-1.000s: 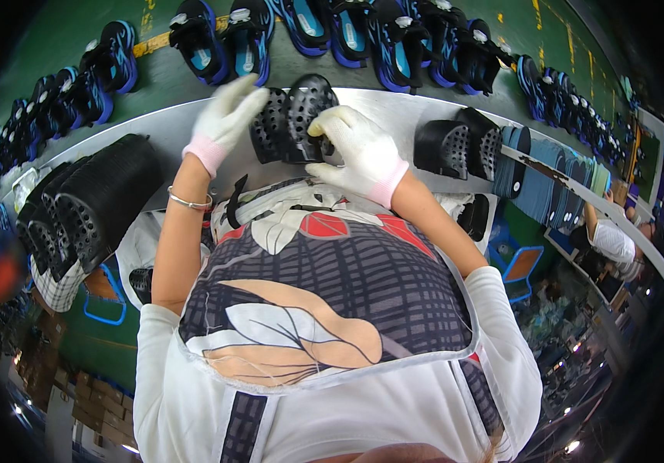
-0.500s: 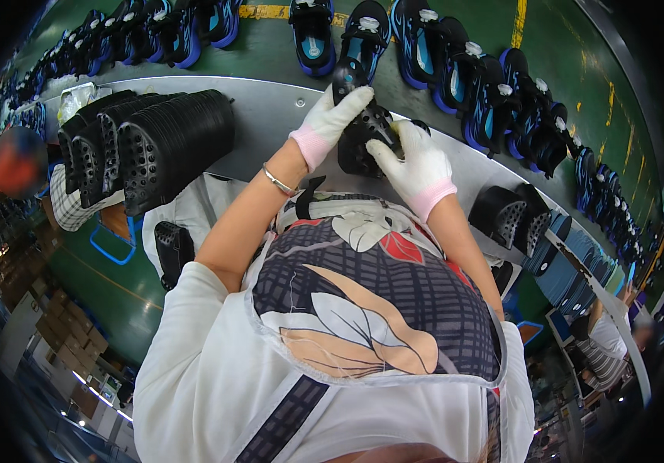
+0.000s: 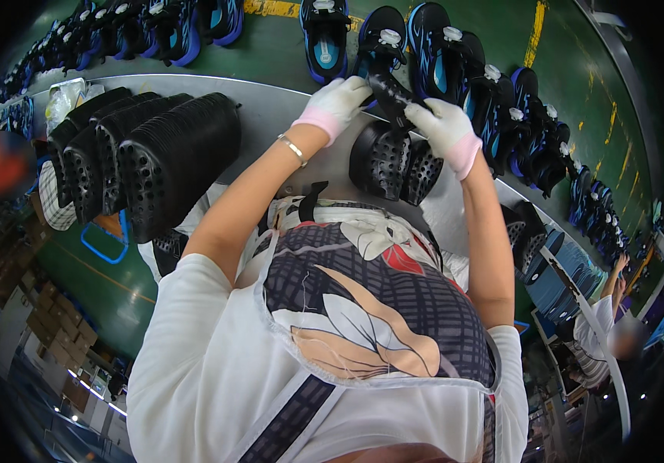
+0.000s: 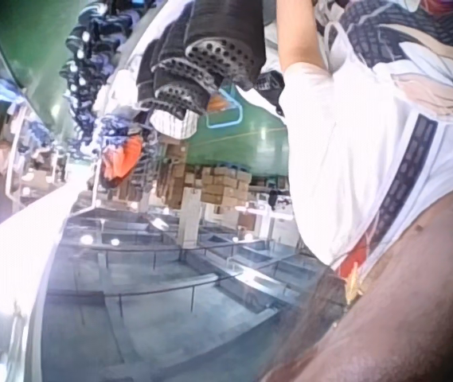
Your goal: The person attaches black shoe soles to blue and black sneakers on a factory assembly line. They pick up a sole, align it with a shoe, and press it into place, repeating this process for multiple pairs. Later, they retrieve additional soles from a large white sack.
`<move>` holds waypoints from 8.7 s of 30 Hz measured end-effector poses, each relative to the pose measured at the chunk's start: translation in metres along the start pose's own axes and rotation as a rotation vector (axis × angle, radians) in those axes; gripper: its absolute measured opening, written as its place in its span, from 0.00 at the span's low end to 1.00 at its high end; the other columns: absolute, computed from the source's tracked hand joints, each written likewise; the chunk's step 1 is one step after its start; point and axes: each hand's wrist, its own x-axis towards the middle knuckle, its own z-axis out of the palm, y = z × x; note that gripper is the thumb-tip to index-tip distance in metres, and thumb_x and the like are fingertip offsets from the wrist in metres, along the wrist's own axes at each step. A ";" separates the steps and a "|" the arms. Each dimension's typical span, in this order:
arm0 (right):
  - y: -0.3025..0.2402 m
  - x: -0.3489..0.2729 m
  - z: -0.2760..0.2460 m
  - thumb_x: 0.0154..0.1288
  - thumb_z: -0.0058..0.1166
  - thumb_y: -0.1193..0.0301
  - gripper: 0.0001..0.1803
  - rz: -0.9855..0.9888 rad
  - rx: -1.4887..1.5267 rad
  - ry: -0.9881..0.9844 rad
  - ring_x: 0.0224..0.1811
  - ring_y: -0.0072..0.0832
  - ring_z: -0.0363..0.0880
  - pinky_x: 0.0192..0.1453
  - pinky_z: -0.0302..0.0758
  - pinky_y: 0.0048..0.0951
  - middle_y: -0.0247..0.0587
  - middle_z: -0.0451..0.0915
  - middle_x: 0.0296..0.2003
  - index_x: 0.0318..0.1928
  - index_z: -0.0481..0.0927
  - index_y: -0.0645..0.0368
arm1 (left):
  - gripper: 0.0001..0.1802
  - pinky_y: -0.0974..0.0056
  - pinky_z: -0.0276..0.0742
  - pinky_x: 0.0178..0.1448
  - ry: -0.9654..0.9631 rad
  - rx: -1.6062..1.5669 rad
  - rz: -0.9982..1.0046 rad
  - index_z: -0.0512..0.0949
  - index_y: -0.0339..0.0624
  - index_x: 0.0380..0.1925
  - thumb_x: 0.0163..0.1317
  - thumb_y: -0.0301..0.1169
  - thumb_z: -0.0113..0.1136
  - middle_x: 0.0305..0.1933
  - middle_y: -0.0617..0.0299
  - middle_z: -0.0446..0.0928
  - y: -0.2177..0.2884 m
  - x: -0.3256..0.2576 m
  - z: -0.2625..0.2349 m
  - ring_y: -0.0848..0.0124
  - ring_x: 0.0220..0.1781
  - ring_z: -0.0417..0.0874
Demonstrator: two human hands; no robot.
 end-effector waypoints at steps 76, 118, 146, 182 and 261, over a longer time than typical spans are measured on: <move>0.039 -0.096 0.029 0.54 0.57 0.56 0.29 -0.598 -0.043 0.191 0.50 0.51 0.74 0.56 0.70 0.40 0.60 0.76 0.43 0.51 0.74 0.65 | 0.20 0.55 0.75 0.55 -0.012 -2.067 -0.406 0.68 0.45 0.57 0.68 0.39 0.51 0.43 0.57 0.76 0.091 -0.024 -0.018 0.62 0.47 0.77; -0.017 0.144 0.009 0.62 0.50 0.68 0.11 -0.059 -0.972 0.121 0.50 0.41 0.81 0.52 0.78 0.39 0.49 0.81 0.47 0.37 0.85 0.55 | 0.12 0.54 0.79 0.49 -0.275 -0.171 -0.352 0.83 0.44 0.37 0.56 0.35 0.56 0.45 0.50 0.82 0.018 0.094 0.039 0.53 0.46 0.83; -0.024 0.058 0.016 0.66 0.48 0.60 0.13 -0.451 -0.357 0.384 0.44 0.47 0.78 0.48 0.74 0.40 0.48 0.81 0.39 0.42 0.80 0.53 | 0.10 0.56 0.80 0.46 -0.230 0.282 -0.321 0.81 0.51 0.39 0.57 0.35 0.59 0.44 0.58 0.80 -0.049 0.046 -0.015 0.58 0.46 0.82; 0.007 -0.098 0.066 0.47 0.65 0.72 0.20 -0.782 -0.272 0.384 0.43 0.38 0.77 0.45 0.75 0.35 0.43 0.76 0.42 0.43 0.76 0.58 | 0.37 0.63 0.73 0.59 -0.396 -1.881 -0.460 0.72 0.42 0.55 0.62 0.63 0.50 0.53 0.60 0.77 0.064 -0.054 -0.029 0.70 0.53 0.78; -0.019 0.060 0.047 0.63 0.51 0.62 0.17 -0.530 -0.443 0.236 0.46 0.46 0.78 0.51 0.74 0.38 0.49 0.80 0.42 0.49 0.77 0.58 | 0.18 0.56 0.76 0.50 -0.087 0.140 -0.256 0.76 0.51 0.47 0.62 0.46 0.54 0.49 0.58 0.75 -0.052 0.044 0.001 0.55 0.50 0.78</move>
